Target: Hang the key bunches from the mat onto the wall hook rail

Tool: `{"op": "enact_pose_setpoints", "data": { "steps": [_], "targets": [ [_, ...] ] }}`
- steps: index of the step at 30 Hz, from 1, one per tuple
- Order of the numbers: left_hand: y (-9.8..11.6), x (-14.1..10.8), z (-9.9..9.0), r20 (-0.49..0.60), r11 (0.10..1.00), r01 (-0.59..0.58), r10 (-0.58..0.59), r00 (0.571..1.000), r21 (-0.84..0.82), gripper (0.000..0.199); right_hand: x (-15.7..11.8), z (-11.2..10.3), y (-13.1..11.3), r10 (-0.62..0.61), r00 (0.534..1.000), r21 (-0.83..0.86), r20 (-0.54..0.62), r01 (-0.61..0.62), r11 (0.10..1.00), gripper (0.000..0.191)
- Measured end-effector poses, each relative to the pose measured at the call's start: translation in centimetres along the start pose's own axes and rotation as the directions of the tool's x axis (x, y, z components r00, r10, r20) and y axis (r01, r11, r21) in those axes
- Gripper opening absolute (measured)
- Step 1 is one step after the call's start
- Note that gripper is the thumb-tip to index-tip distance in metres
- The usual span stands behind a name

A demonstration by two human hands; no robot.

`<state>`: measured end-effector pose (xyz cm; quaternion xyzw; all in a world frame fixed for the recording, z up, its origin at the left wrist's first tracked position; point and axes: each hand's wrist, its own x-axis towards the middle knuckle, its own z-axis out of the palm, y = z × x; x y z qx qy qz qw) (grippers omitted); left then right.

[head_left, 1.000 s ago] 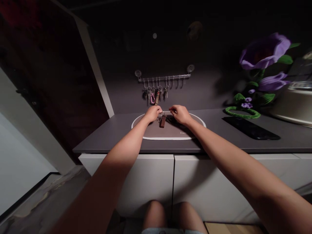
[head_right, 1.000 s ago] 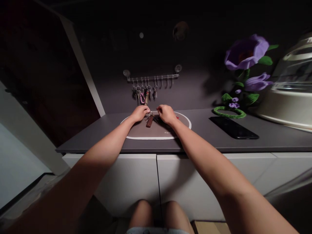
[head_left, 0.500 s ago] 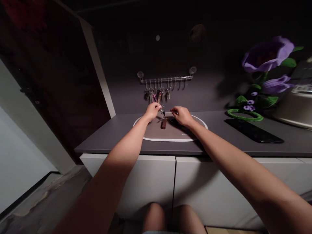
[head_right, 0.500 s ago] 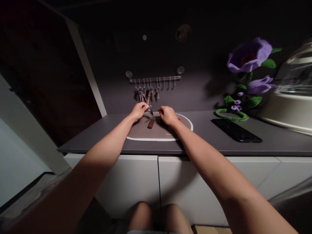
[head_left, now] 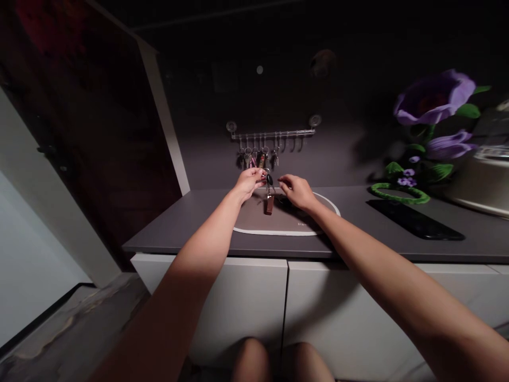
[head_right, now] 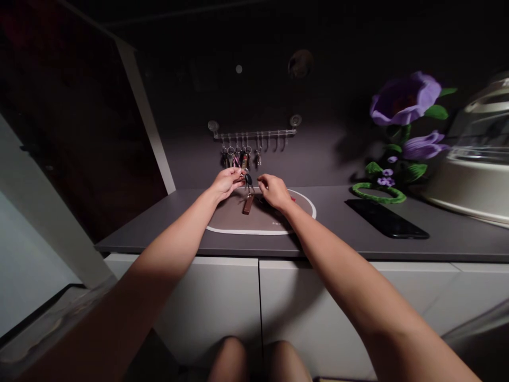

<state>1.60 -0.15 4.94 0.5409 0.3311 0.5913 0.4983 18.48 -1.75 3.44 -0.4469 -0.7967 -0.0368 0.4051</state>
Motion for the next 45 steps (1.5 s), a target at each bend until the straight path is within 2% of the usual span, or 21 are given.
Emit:
{"op": "enact_pose_setpoints", "data": {
  "steps": [4,10,21,24,29,39,45],
  "targets": [
    [0.3,-0.1,0.1,0.033,0.999,0.003,-0.002,0.999,-0.045,0.013,0.0,-0.3,-0.5,0.015,0.998,0.116,-0.067,-0.007,0.993,0.026],
    [0.3,-0.3,0.6,0.071,1.0,-0.008,0.009,0.997,-0.014,0.013,-0.1,-0.4,-0.8,-0.017,0.992,0.236,-0.129,0.047,0.971,0.029],
    [-0.2,-0.6,0.7,0.182,0.998,0.02,-0.008,0.983,-0.066,0.01,-0.3,-0.5,-1.1,-0.072,0.989,0.25,-0.13,0.103,0.963,0.022],
    [-0.3,-0.6,0.7,0.18,0.999,0.022,-0.016,0.984,-0.034,0.011,-0.2,-0.4,-1.0,-0.057,0.988,0.267,-0.142,0.094,0.959,0.022],
    [-0.3,-0.7,0.9,0.182,0.996,0.051,-0.037,0.983,-0.072,0.012,0.0,-0.2,-0.5,0.005,0.986,0.326,-0.165,0.05,0.944,0.024],
    [-0.5,-0.7,1.3,0.132,0.998,0.001,0.007,0.991,-0.063,0.017,0.9,0.5,0.4,0.128,0.988,0.639,-0.083,-0.046,0.768,0.03],
    [-0.9,-0.4,1.2,0.02,0.995,-0.072,0.071,0.997,0.072,0.019,1.8,0.2,0.1,0.274,0.961,0.784,-0.027,-0.15,0.602,0.03]
  ]
}}
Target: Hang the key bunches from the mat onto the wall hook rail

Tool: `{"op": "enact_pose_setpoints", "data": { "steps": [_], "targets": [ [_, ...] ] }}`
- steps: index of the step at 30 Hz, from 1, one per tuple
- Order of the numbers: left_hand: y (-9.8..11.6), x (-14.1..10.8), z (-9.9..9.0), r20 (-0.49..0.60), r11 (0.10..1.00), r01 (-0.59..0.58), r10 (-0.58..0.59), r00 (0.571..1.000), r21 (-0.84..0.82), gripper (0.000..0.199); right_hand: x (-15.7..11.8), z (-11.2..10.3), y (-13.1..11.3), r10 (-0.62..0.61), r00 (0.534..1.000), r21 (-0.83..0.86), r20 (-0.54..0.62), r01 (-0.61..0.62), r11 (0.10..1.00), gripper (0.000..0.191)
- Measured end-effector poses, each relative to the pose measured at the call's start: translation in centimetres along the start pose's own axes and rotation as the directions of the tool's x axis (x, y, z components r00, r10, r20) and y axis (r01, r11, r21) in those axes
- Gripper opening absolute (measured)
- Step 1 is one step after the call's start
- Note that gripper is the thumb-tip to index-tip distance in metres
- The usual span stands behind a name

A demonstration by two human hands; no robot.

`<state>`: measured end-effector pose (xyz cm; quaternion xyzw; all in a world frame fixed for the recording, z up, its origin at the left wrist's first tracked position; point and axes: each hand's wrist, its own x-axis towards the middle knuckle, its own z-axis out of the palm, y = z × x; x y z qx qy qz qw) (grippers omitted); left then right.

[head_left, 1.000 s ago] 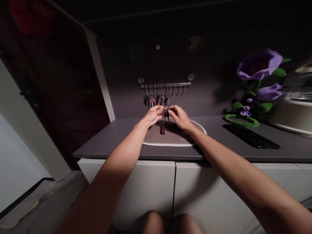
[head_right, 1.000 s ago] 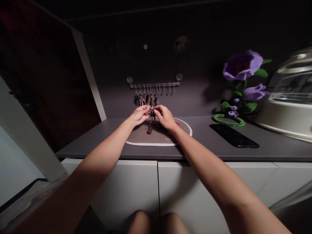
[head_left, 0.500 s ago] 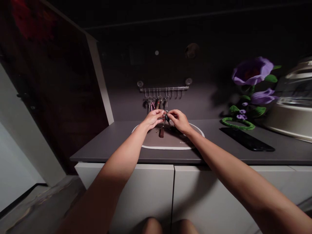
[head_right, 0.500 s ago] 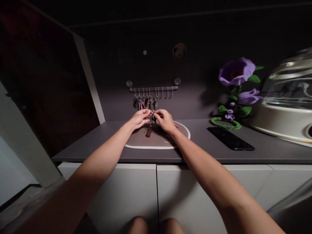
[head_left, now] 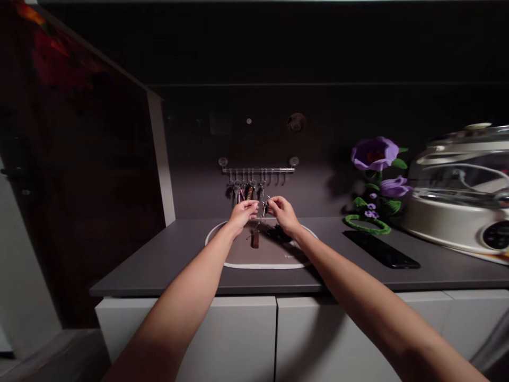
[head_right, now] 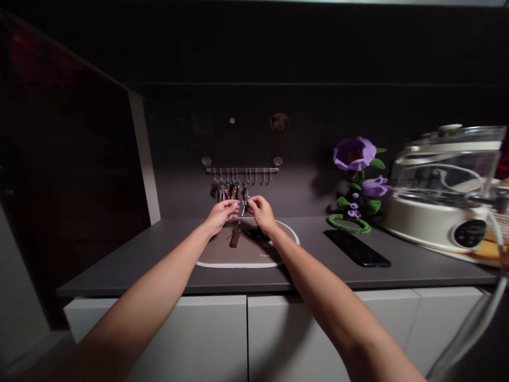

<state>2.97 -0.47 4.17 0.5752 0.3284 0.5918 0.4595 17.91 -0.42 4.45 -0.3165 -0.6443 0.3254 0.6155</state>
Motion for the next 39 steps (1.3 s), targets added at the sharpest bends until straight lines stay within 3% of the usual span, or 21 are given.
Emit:
{"op": "enact_pose_setpoints", "data": {
  "steps": [8,12,20,29,39],
  "targets": [
    [-0.4,0.1,0.4,-0.144,0.969,0.011,0.026,0.989,0.249,0.007,3.0,0.4,-1.3,0.166,0.981,0.236,-0.103,-0.138,0.962,0.016],
    [-1.3,0.6,0.2,-0.131,0.943,-0.016,0.063,0.989,0.333,0.007,5.2,0.6,-2.3,0.226,0.966,0.33,-0.129,-0.173,0.928,0.008],
    [-2.3,1.1,-0.1,-0.068,0.865,-0.08,0.13,0.989,0.496,0.012,8.4,1.3,-3.0,0.314,0.926,0.364,-0.209,-0.224,0.904,0.017],
    [-1.3,0.6,-0.1,-0.073,0.825,-0.063,0.125,0.989,0.561,0.012,10.4,1.6,-1.4,0.38,0.892,0.423,-0.245,-0.255,0.87,0.014],
    [-1.2,0.7,-0.2,-0.124,0.887,0.006,0.058,0.991,0.461,0.009,9.6,1.3,-0.3,0.389,0.896,0.398,-0.213,-0.285,0.872,0.017]
  ]
}}
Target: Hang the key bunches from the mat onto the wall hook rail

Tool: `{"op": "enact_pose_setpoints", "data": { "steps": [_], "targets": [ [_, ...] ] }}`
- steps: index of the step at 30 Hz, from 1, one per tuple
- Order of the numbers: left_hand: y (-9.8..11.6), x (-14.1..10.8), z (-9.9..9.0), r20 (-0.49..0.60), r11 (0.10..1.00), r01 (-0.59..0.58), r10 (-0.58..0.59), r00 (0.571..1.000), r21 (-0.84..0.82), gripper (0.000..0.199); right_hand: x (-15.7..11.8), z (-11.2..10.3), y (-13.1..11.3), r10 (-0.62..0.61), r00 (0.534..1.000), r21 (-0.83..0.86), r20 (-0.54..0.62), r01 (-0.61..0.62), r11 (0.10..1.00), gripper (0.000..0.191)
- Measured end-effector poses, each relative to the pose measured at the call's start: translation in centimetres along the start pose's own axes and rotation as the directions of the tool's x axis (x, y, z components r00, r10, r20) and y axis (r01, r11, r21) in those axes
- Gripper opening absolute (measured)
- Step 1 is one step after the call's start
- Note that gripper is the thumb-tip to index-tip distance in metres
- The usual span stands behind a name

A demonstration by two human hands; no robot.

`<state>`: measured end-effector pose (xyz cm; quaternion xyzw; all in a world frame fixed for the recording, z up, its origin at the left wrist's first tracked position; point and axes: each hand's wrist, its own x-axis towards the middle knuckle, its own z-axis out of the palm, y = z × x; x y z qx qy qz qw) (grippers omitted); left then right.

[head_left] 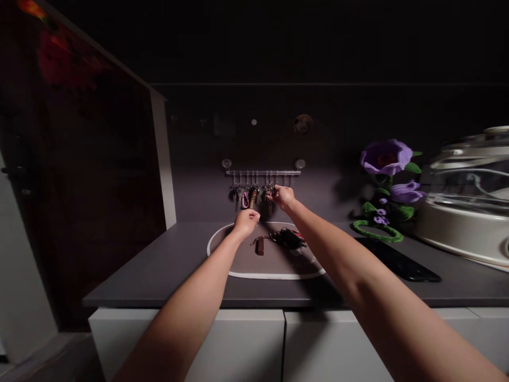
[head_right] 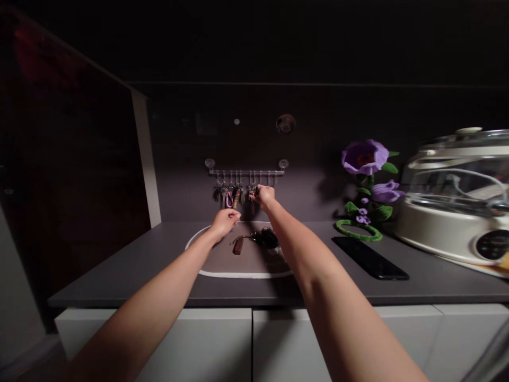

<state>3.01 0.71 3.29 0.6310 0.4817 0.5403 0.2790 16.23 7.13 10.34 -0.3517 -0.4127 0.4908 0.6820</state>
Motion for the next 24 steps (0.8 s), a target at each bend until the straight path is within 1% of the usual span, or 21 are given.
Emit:
{"op": "enact_pose_setpoints", "data": {
  "steps": [8,13,19,24],
  "targets": [
    [0.37,-0.33,-0.18,0.03,0.994,0.076,-0.074,0.997,-0.076,0.004,-0.46,-0.18,0.19,-0.028,0.999,-0.089,0.029,0.03,0.996,0.016],
    [0.38,-0.45,-0.23,0.069,0.992,0.115,-0.111,0.991,-0.059,0.003,-0.39,-0.25,0.34,-0.036,0.999,-0.14,-0.009,0.034,0.99,0.013],
    [0.37,-0.61,-0.43,0.144,0.993,0.116,-0.111,0.983,-0.026,0.003,-0.83,-0.63,0.33,-0.053,0.999,-0.195,0.008,0.054,0.979,0.012],
    [0.37,-0.91,-0.63,0.222,0.996,0.087,-0.092,0.971,0.033,0.008,-1.04,-0.98,0.54,-0.063,0.998,-0.213,0.028,0.068,0.975,0.01]
  ]
}}
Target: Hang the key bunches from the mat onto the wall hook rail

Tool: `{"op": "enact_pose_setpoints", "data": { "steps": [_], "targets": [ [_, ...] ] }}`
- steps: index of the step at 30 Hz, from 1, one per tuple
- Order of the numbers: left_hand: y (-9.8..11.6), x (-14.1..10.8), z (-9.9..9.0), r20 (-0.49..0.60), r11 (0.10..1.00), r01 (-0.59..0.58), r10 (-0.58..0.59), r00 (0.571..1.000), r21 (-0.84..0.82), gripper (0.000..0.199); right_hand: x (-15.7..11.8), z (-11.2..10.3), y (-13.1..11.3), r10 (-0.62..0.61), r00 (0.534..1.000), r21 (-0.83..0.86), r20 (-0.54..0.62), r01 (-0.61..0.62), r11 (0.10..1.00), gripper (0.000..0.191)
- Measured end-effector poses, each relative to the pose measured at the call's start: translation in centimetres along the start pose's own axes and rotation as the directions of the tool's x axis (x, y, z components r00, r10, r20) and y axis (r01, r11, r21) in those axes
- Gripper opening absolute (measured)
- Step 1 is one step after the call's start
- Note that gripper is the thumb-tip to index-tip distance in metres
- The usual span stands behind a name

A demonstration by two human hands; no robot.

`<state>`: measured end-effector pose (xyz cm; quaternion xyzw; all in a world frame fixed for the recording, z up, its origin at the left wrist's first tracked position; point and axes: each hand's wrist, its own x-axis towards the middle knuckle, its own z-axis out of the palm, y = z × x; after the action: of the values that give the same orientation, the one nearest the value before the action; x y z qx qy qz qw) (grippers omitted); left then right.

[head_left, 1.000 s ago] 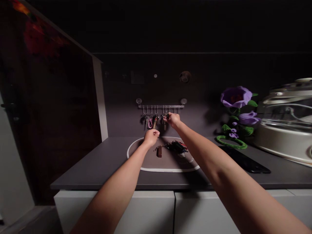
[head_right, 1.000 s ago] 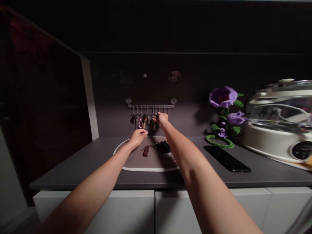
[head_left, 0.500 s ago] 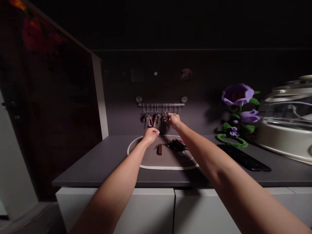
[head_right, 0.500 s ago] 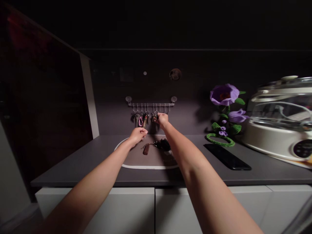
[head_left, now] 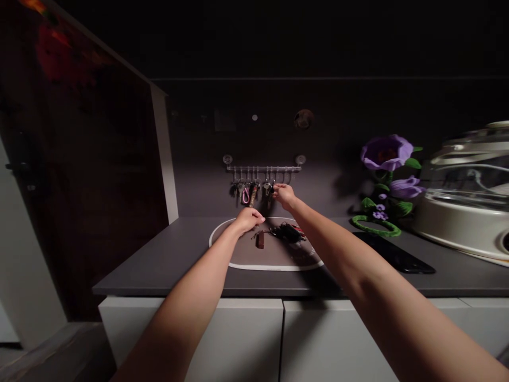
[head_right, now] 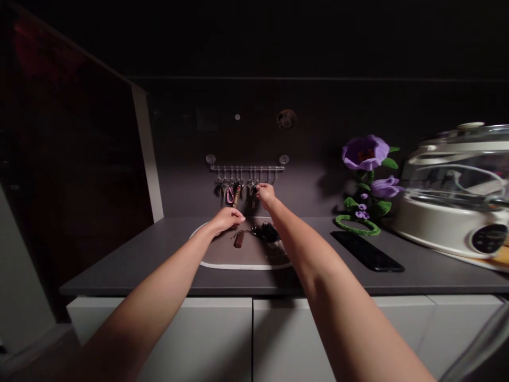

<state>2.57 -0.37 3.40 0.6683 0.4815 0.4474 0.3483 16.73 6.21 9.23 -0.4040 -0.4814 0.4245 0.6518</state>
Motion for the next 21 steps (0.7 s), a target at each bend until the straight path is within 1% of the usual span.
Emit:
{"op": "enact_pose_setpoints", "data": {
  "steps": [2,6,8,11,15,18,21],
  "targets": [
    [-0.1,-0.1,0.0,0.024,0.997,-0.022,0.02,1.0,0.073,0.011,-0.2,-0.2,0.1,-0.009,1.0,-0.011,-0.002,0.009,1.0,0.008],
    [-0.3,-0.3,0.0,0.076,0.972,-0.086,0.071,0.995,0.216,0.017,-1.1,-0.6,0.4,-0.041,0.998,-0.082,-0.048,0.037,0.996,0.018],
    [-0.3,-0.4,0.0,0.09,0.957,-0.089,0.067,0.994,0.276,0.021,-1.7,-0.9,0.6,-0.045,0.997,-0.114,-0.063,0.037,0.993,0.021],
    [-0.4,-0.6,0.0,0.117,0.934,-0.073,0.034,0.993,0.349,0.025,-2.9,-1.4,1.1,-0.034,0.997,-0.117,-0.063,0.026,0.993,0.021],
    [-0.4,-0.9,0.0,0.178,0.908,-0.108,0.037,0.983,0.405,0.03,-4.6,-2.3,1.8,-0.045,0.998,-0.117,-0.033,0.04,0.992,0.019],
    [-0.6,-1.0,0.0,0.238,0.899,-0.126,0.026,0.971,0.418,0.035,-5.9,-3.0,2.2,-0.076,0.997,-0.164,-0.008,0.073,0.984,0.017],
    [-0.9,-0.9,0.2,0.245,0.904,-0.109,0.005,0.97,0.414,0.03,-6.9,-3.8,2.6,-0.115,0.993,-0.223,-0.002,0.111,0.968,0.015]
  ]
}}
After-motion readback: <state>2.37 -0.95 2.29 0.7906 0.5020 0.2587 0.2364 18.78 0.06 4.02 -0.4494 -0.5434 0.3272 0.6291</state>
